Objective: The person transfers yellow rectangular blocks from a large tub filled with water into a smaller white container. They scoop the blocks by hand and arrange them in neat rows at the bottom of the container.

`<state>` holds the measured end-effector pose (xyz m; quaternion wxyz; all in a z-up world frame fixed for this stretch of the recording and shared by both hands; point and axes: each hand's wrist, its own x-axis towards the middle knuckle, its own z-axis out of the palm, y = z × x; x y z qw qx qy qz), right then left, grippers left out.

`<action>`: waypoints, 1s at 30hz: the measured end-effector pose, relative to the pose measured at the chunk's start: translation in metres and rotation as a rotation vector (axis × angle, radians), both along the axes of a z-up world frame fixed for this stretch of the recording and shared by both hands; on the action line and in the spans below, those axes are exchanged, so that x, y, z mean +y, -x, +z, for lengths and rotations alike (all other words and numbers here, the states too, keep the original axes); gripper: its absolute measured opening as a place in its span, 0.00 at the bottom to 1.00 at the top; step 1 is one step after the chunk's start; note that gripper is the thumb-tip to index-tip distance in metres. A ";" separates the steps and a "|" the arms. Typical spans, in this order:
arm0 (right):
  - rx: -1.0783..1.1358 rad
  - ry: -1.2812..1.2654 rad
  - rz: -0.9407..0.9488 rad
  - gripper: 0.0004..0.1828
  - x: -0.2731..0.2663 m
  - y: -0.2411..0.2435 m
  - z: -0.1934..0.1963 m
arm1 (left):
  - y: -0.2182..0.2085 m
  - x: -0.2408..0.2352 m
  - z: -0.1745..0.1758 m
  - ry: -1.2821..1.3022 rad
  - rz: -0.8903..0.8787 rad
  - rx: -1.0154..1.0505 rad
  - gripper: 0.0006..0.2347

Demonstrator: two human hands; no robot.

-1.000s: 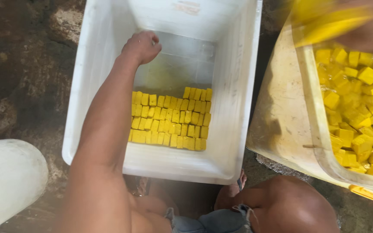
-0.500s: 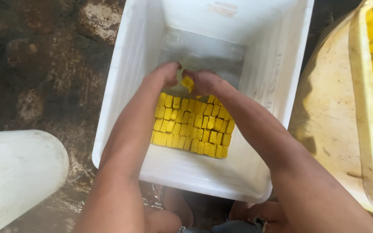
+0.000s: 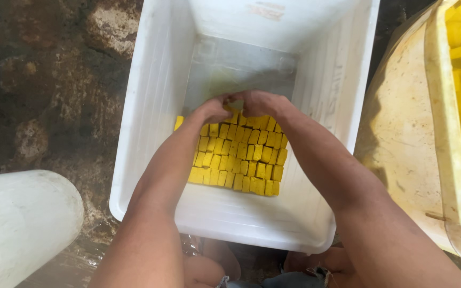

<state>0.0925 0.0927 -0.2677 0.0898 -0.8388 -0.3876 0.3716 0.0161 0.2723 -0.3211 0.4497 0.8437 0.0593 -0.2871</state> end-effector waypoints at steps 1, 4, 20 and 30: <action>-0.064 -0.003 -0.002 0.36 0.002 -0.002 0.003 | 0.001 -0.002 0.003 0.002 0.011 0.037 0.30; 0.049 0.243 0.023 0.24 0.006 -0.002 0.002 | 0.002 -0.005 0.009 -0.169 -0.182 0.072 0.23; -0.227 -0.054 0.023 0.21 0.041 -0.032 0.099 | -0.004 -0.013 -0.048 -0.275 -0.239 0.076 0.20; -0.801 -0.853 -0.027 0.16 -0.183 0.014 0.366 | -0.044 -0.103 0.192 -0.285 0.069 -0.718 0.09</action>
